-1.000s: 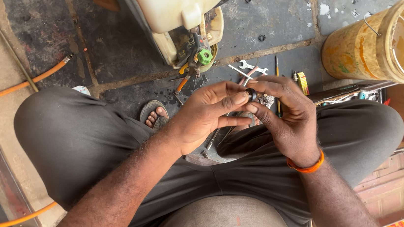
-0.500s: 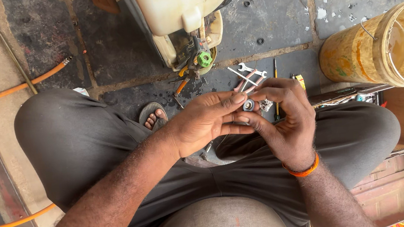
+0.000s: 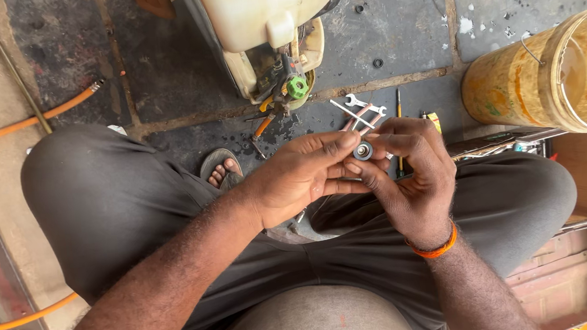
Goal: The person sits on the floor and assembles a small metal component, likely a carburetor, by inserting small rings and using a screwdriver. They then attach the component to the scooter's engine area and use a T-handle wrench to tighten a fitting.
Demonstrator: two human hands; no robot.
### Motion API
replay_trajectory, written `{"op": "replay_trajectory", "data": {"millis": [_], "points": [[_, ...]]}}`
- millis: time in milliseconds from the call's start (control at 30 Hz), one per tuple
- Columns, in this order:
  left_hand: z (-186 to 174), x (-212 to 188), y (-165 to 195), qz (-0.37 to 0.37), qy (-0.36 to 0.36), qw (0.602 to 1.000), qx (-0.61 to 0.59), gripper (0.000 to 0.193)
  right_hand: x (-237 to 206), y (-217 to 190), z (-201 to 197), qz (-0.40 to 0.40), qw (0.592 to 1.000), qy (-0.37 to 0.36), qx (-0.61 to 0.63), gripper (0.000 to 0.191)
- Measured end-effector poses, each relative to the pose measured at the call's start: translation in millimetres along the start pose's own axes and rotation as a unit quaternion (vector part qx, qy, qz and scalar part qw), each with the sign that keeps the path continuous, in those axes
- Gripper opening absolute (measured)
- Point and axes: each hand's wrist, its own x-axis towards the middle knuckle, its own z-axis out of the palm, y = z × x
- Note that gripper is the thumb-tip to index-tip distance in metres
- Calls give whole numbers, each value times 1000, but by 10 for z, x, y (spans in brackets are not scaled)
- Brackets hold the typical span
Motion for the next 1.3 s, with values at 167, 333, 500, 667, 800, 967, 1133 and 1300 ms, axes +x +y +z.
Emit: {"op": "replay_trajectory", "data": {"millis": [167, 333, 500, 667, 800, 967, 1133, 1300], "points": [[-39, -25, 17, 25, 42, 998, 26, 43, 37, -34, 113, -6, 1000, -8, -10, 41], [-72, -59, 23, 15, 88, 993, 71, 47, 22, -23, 164, 33, 999, -10, 10, 35], [-89, -82, 23, 12, 34, 999, 26, 40, 51, -22, 173, 34, 999, 10, 25, 32], [-79, -79, 28, 30, 36, 997, 57, 38, 85, -91, 146, 17, 1000, -2, -6, 43], [-42, -64, 40, 29, 60, 994, 82, 40, 92, -96, 133, 31, 999, -12, 12, 38], [28, -65, 84, 24, 59, 994, 93, 42, 77, -26, 124, 34, 999, -10, 29, 38], [40, -109, 150, 31, 79, 991, 105, 45, 26, -19, 136, -1, 1000, -8, 1, 40], [78, -194, 235, 1, 159, 965, 208, 50, 18, -60, 145, 1, 1000, -26, -14, 35]]}}
